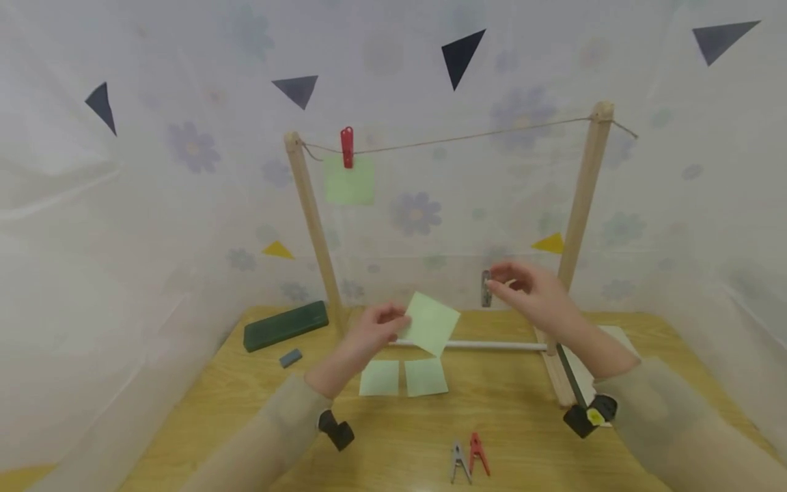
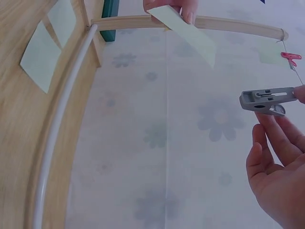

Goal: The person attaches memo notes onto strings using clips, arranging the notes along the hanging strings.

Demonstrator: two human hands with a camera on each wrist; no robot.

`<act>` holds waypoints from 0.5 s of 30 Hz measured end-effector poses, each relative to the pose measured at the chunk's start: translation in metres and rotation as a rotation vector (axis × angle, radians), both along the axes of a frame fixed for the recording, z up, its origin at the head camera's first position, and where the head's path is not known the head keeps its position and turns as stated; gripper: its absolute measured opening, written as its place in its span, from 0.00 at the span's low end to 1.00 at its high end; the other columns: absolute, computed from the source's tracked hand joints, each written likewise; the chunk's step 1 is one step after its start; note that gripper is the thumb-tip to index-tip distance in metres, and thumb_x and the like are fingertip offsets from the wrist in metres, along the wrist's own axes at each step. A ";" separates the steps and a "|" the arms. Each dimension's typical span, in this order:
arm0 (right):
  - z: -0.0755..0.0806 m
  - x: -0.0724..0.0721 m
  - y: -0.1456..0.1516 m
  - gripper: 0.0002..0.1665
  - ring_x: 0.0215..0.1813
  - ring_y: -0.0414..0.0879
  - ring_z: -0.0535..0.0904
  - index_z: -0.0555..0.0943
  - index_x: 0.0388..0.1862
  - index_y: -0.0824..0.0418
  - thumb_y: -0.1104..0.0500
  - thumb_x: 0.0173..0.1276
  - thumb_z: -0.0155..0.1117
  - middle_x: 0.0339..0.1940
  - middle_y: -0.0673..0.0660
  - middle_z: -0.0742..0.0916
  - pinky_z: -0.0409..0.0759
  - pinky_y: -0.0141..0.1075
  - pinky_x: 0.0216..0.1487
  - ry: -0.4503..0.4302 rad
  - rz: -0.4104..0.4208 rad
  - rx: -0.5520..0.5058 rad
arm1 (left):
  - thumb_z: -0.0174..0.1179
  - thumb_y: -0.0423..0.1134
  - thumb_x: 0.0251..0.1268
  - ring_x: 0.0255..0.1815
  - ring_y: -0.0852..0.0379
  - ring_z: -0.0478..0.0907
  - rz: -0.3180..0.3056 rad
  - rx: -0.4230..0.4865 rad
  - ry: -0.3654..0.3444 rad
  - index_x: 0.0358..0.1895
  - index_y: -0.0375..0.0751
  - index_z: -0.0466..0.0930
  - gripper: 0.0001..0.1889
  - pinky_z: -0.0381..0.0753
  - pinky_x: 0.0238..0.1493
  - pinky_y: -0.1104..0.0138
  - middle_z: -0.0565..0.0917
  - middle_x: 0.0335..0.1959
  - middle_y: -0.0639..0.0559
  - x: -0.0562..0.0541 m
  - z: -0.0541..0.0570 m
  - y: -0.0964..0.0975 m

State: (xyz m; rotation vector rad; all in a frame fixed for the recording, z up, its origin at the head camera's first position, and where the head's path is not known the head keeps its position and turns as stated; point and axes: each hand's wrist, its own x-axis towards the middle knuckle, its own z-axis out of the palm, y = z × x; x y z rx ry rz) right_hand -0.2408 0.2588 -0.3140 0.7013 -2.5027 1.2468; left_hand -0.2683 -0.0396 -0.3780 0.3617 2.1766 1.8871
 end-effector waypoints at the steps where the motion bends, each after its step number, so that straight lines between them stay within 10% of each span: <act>1: 0.003 -0.001 -0.001 0.16 0.44 0.28 0.79 0.77 0.59 0.64 0.59 0.76 0.57 0.44 0.35 0.82 0.78 0.25 0.42 0.005 -0.004 0.000 | 0.59 0.39 0.72 0.40 0.62 0.76 0.007 0.004 0.007 0.56 0.35 0.78 0.15 0.77 0.44 0.67 0.83 0.45 0.49 -0.001 0.003 0.001; 15: 0.046 -0.015 -0.016 0.23 0.48 0.26 0.77 0.74 0.66 0.60 0.52 0.78 0.55 0.45 0.31 0.82 0.74 0.20 0.45 -0.007 -0.078 -0.040 | 0.59 0.41 0.73 0.46 0.59 0.76 0.058 0.047 0.022 0.58 0.39 0.78 0.16 0.77 0.52 0.63 0.82 0.53 0.47 -0.011 0.041 0.008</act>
